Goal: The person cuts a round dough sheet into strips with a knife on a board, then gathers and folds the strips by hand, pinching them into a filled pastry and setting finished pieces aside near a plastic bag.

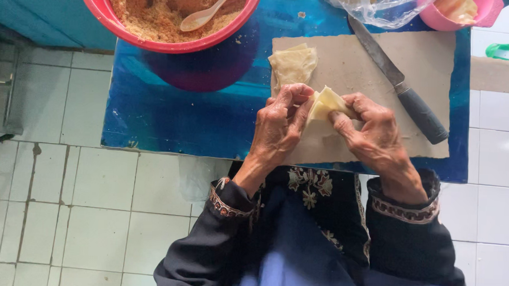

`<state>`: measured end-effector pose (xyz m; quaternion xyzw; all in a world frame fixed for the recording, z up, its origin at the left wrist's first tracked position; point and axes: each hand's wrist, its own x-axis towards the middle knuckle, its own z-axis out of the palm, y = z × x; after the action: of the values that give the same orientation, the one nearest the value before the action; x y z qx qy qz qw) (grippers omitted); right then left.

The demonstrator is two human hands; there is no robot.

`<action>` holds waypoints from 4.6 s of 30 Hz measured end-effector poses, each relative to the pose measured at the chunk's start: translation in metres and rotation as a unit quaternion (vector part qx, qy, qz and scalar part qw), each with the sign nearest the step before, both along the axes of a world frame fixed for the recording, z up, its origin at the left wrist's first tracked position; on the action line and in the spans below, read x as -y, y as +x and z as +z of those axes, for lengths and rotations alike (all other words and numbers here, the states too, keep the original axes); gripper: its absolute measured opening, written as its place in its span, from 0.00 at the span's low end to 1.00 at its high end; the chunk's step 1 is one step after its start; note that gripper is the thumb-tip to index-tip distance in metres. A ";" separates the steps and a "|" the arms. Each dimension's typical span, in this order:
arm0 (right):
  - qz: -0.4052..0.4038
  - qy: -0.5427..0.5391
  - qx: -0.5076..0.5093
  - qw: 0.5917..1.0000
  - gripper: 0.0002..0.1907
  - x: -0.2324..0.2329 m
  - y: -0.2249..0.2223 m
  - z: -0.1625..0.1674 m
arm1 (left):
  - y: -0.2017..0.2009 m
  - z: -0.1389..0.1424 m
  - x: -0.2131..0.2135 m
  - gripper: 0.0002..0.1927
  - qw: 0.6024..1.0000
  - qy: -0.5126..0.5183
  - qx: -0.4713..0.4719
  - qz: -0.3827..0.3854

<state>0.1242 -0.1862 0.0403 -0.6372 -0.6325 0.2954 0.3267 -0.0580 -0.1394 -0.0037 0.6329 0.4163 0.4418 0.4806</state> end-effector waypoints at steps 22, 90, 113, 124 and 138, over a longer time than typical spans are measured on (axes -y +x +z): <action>-0.038 0.192 0.076 0.978 0.21 -0.002 0.015 -0.014 | 0.005 0.041 -0.017 0.18 0.997 0.071 -0.043 0.002; -0.020 0.210 0.132 0.969 0.12 -0.009 0.018 -0.023 | -0.004 0.013 -0.099 0.28 0.929 -0.018 -0.370 -0.013; -0.019 0.207 0.132 0.969 0.13 -0.010 0.018 -0.023 | -0.005 0.047 -0.086 0.17 0.970 0.100 -0.216 -0.055; -0.026 0.207 0.130 0.969 0.13 -0.010 0.018 -0.024 | -0.026 0.026 -0.081 0.19 0.998 -0.046 -0.035 -0.006; -0.025 0.236 0.138 0.962 0.13 0.003 0.008 -0.022 | -0.087 0.004 -0.038 0.16 0.988 0.023 -0.079 0.130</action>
<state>0.1325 -0.1890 0.0181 -0.5919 -0.7071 0.0386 0.3850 -0.1448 -0.1016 0.0000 0.6171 0.5215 0.4590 0.3696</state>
